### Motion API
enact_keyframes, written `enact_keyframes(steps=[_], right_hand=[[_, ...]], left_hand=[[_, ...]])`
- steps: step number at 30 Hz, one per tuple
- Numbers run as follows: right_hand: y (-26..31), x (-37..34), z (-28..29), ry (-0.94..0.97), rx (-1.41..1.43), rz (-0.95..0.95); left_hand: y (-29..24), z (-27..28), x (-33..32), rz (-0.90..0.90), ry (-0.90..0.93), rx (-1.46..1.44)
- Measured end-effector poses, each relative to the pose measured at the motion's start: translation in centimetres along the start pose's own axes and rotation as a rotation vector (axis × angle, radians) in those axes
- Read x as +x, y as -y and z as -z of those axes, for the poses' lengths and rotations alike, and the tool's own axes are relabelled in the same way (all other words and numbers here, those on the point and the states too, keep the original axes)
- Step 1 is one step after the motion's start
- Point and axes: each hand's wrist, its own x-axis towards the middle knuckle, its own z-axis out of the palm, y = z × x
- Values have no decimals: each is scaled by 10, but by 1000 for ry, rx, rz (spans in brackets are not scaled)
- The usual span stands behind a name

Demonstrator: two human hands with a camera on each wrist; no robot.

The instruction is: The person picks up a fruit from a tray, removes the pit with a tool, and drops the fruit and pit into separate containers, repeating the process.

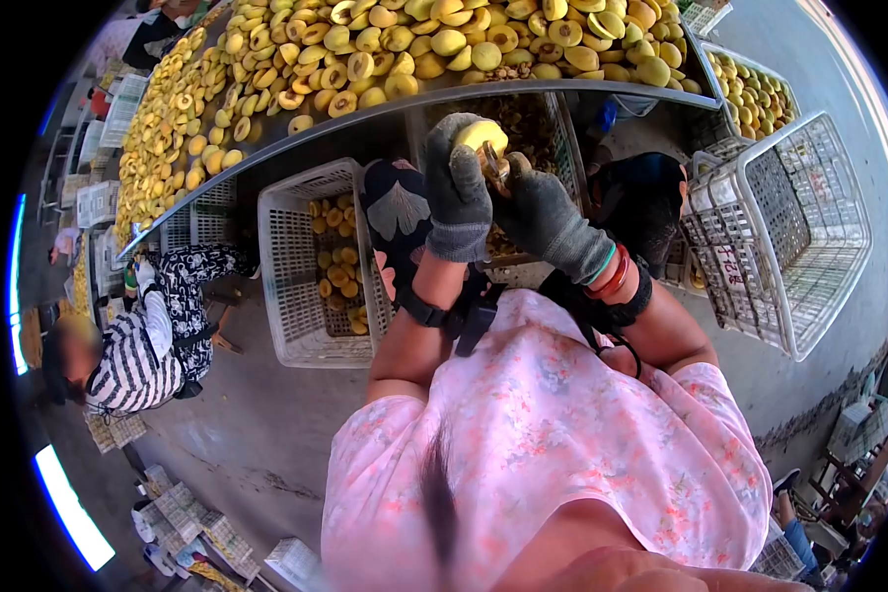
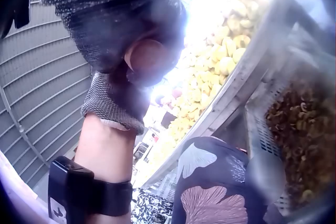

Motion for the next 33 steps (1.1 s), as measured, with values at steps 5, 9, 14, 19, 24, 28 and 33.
enact_keyframes(steps=[5,9,14,19,24,28,33], right_hand=[[-13,-1,-10,64,-96,-26],[-19,-3,-13,32,48,4],[-22,-6,-19,77,442,49],[-9,-6,-7,249,165,-68],[-3,-9,1,374,731,-191],[1,-7,12,578,933,-312],[-11,-2,-1,594,957,-270]], left_hand=[[7,0,-3,24,4,94],[9,2,-3,122,30,35],[13,3,-7,220,4,-105],[21,5,-9,216,49,-127],[10,10,-4,229,162,-211],[8,21,2,363,338,-299],[14,17,9,525,198,-545]])
